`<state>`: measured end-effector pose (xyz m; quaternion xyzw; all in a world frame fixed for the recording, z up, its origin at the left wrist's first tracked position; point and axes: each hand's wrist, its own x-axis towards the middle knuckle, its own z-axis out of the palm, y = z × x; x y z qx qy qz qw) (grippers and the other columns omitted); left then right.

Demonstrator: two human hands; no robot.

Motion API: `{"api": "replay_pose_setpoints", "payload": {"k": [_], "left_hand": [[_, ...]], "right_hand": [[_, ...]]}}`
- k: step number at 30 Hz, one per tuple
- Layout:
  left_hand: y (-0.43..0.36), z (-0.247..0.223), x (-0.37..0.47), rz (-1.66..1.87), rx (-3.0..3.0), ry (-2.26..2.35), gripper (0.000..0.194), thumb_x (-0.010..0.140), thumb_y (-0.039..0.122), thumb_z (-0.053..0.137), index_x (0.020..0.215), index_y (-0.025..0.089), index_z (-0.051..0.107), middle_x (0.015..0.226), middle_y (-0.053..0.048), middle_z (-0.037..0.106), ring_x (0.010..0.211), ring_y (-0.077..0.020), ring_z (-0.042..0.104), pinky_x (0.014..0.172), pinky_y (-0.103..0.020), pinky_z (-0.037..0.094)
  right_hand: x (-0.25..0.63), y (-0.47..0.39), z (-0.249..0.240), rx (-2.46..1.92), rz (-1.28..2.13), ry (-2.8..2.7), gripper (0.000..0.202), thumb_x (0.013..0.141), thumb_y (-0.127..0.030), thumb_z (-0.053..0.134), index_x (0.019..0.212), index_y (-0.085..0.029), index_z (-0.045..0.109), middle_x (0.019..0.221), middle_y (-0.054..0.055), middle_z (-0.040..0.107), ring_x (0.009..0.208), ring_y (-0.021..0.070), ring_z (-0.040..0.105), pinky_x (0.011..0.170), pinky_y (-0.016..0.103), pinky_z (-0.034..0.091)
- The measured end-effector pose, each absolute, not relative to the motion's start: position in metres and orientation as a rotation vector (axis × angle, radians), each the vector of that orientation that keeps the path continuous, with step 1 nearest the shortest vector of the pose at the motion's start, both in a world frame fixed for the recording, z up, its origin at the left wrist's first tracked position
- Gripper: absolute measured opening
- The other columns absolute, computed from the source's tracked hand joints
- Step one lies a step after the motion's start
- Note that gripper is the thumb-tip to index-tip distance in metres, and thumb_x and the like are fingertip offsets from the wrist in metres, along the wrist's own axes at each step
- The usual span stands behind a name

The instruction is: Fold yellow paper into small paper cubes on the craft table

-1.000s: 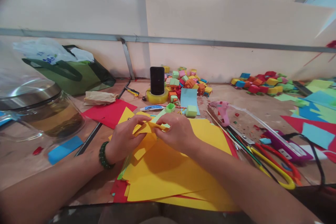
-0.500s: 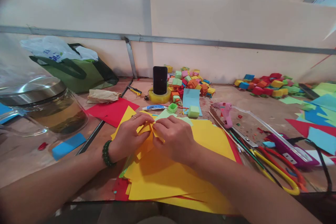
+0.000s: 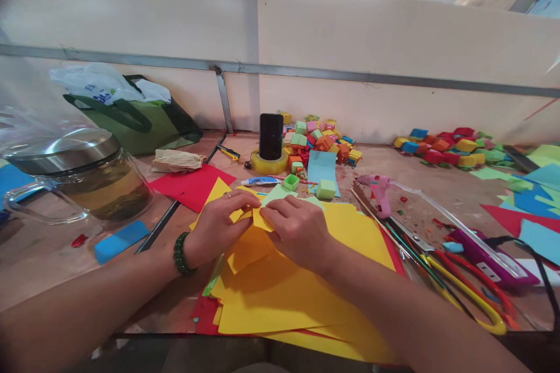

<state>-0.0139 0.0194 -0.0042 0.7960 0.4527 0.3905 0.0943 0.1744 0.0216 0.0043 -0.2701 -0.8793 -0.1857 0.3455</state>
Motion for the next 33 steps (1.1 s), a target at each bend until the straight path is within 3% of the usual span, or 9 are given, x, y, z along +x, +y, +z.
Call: {"api": "replay_pose_setpoints", "payload": {"k": [9,14,20,23,26,29,33], "left_hand": [[0.024,-0.008,-0.017,1.220,2.218,1.237,0.019,0.074,0.012,0.057,0.086,0.020,0.070,0.092,-0.004,0.072,0.082,-0.0163,0.065,0.075,-0.027,0.052],[0.030,-0.006,-0.015,1.172,1.804,1.161,0.013,0.071,0.025,0.064,0.078,0.016,0.070,0.080,-0.005,0.072,0.069,-0.0155,0.063,0.062,-0.024,0.050],[0.031,0.002,-0.013,0.956,1.223,0.961,0.030,0.055,0.038,0.081,0.070,0.015,0.067,0.063,0.001,0.064,0.054,-0.0095,0.056,0.053,-0.020,0.046],[0.029,0.004,-0.013,0.859,1.118,0.931,0.035,0.053,0.040,0.084,0.069,0.014,0.066,0.062,0.002,0.063,0.054,-0.0097,0.056,0.054,-0.021,0.046],[0.030,0.003,-0.014,0.801,1.082,0.946,0.040,0.050,0.041,0.086,0.070,0.013,0.067,0.063,0.000,0.064,0.055,-0.0106,0.057,0.055,-0.021,0.045],[0.031,0.003,-0.014,0.771,1.092,0.975,0.042,0.049,0.042,0.086,0.072,0.012,0.067,0.064,-0.001,0.065,0.056,-0.0104,0.057,0.054,-0.020,0.044],[0.030,0.003,-0.015,0.719,1.190,0.975,0.038,0.053,0.042,0.084,0.069,0.013,0.065,0.061,0.000,0.062,0.057,-0.0106,0.055,0.053,-0.021,0.043]], "right_hand": [[0.176,0.033,0.003,-0.706,-0.030,-2.221,0.015,0.089,-0.021,0.055,0.087,-0.020,0.070,0.084,0.005,0.074,0.072,0.0150,0.068,0.065,0.025,0.052],[0.181,0.035,0.009,-0.727,0.269,-2.030,0.020,0.085,-0.018,0.056,0.104,-0.020,0.061,0.096,0.007,0.070,0.087,0.0167,0.066,0.078,0.030,0.055],[0.181,0.034,0.017,-0.674,0.236,-1.981,0.025,0.080,-0.014,0.059,0.103,-0.021,0.054,0.095,0.005,0.067,0.080,0.0144,0.065,0.072,0.027,0.057],[0.181,0.037,0.014,-0.655,0.085,-2.037,0.032,0.080,-0.007,0.055,0.108,-0.024,0.055,0.102,0.005,0.068,0.087,0.0148,0.066,0.075,0.027,0.056],[0.182,0.040,0.014,-0.645,0.059,-2.090,0.028,0.080,-0.005,0.050,0.099,-0.023,0.060,0.098,0.005,0.070,0.094,0.0162,0.066,0.080,0.028,0.055],[0.184,0.040,0.018,-0.668,0.157,-2.187,0.020,0.080,-0.008,0.053,0.090,-0.021,0.064,0.092,0.005,0.070,0.091,0.0170,0.067,0.081,0.029,0.055],[0.185,0.039,0.022,-0.676,0.264,-2.291,0.021,0.081,-0.016,0.061,0.101,-0.021,0.065,0.099,0.006,0.069,0.094,0.0176,0.066,0.083,0.030,0.054]]}}
